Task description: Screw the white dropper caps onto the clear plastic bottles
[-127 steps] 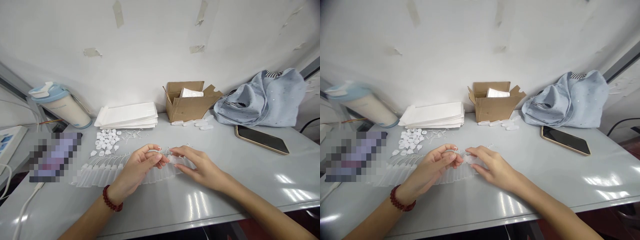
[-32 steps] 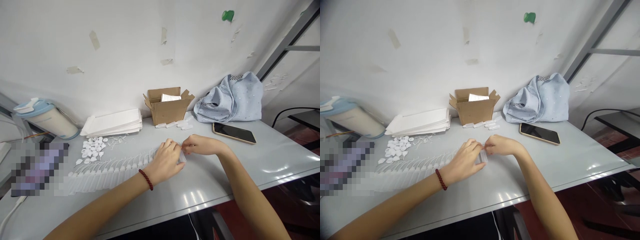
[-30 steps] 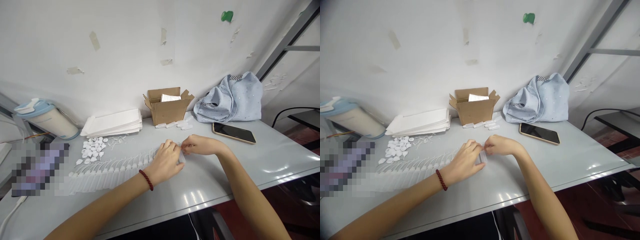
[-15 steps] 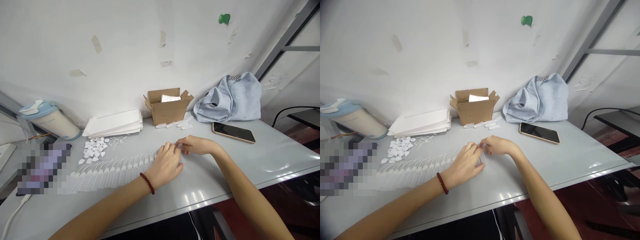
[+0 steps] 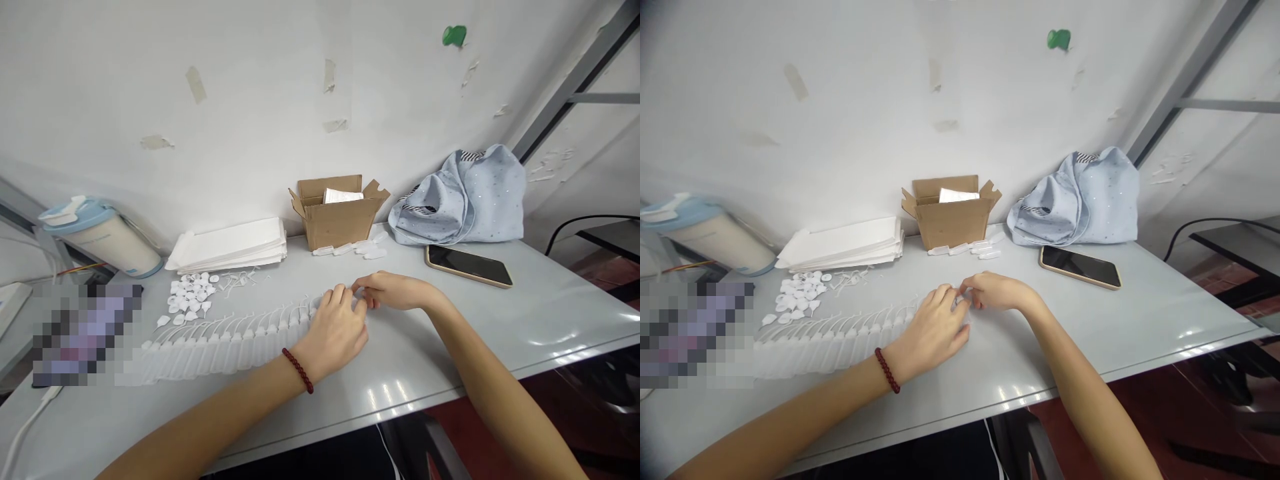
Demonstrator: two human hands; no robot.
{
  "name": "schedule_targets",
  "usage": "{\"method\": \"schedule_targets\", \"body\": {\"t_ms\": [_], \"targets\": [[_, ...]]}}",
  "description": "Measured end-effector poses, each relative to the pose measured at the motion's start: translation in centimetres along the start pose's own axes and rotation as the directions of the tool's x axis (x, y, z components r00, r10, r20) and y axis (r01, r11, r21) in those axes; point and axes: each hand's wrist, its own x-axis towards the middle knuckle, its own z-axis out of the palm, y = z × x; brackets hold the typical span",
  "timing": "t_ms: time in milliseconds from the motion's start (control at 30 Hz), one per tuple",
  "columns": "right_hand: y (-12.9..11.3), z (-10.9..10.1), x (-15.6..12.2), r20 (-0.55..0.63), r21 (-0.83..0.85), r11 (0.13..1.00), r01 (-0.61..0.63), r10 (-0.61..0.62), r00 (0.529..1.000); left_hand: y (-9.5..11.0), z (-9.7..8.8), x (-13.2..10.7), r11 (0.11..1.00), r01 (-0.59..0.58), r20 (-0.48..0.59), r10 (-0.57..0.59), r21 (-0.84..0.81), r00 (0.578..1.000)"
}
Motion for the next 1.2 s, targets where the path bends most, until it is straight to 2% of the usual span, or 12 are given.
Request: {"method": "schedule_targets", "body": {"t_ms": [267,467,567,667,700,800,933,1000,1067,1200], "targets": [[-0.1,-0.1,0.1,-0.014,0.021,0.999,-0.026,0.026,1.0,0.2,-0.2,-0.2,0.993,-0.047,-0.027,0.05,0.105,0.998],[-0.1,-0.3,-0.1,-0.033,0.096,0.993,-0.067,0.07,0.997,0.0,-1.5,-1.4,0.999,-0.037,-0.034,0.038,0.037,0.999],[-0.1,-0.6,-0.3,-0.082,0.105,0.99,-0.092,0.101,0.991,-1.5,-2.4,-2.3,0.999,0.034,-0.09,-0.037,-0.035,0.995],[0.1,-0.7,-0.2,-0.173,0.086,0.989,-0.124,0.137,0.975,-4.6,-3.2,-3.4,0.976,0.183,-0.128,-0.198,-0.115,0.972],[0.2,-0.7,-0.1,-0.214,0.077,0.988,-0.135,0.149,0.965,-6.0,-3.4,-3.7,0.959,0.243,-0.111,-0.26,-0.143,0.959],[1.0,-0.4,0.7,-0.371,0.006,0.984,-0.178,0.167,0.913,-10.5,-4.0,-5.1,0.871,0.433,-0.094,-0.464,-0.233,0.881],[1.9,0.1,2.0,-0.605,-0.101,0.944,-0.314,0.192,0.773,-15.5,-4.4,-7.4,0.779,0.578,-0.055,-0.606,-0.241,0.794],[2.3,0.2,2.5,-0.665,-0.112,0.922,-0.37,0.207,0.718,-17.0,-4.2,-8.6,0.773,0.597,-0.073,-0.622,-0.213,0.78],[2.7,0.3,2.8,-0.7,-0.125,0.907,-0.403,0.207,0.684,-17.6,-3.7,-9.7,0.778,0.592,-0.104,-0.62,-0.209,0.778],[4.0,0.5,3.2,-0.735,-0.214,0.894,-0.394,0.118,0.668,-17.4,-2.5,-11.0,0.846,0.491,-0.148,-0.524,-0.21,0.839]]}}
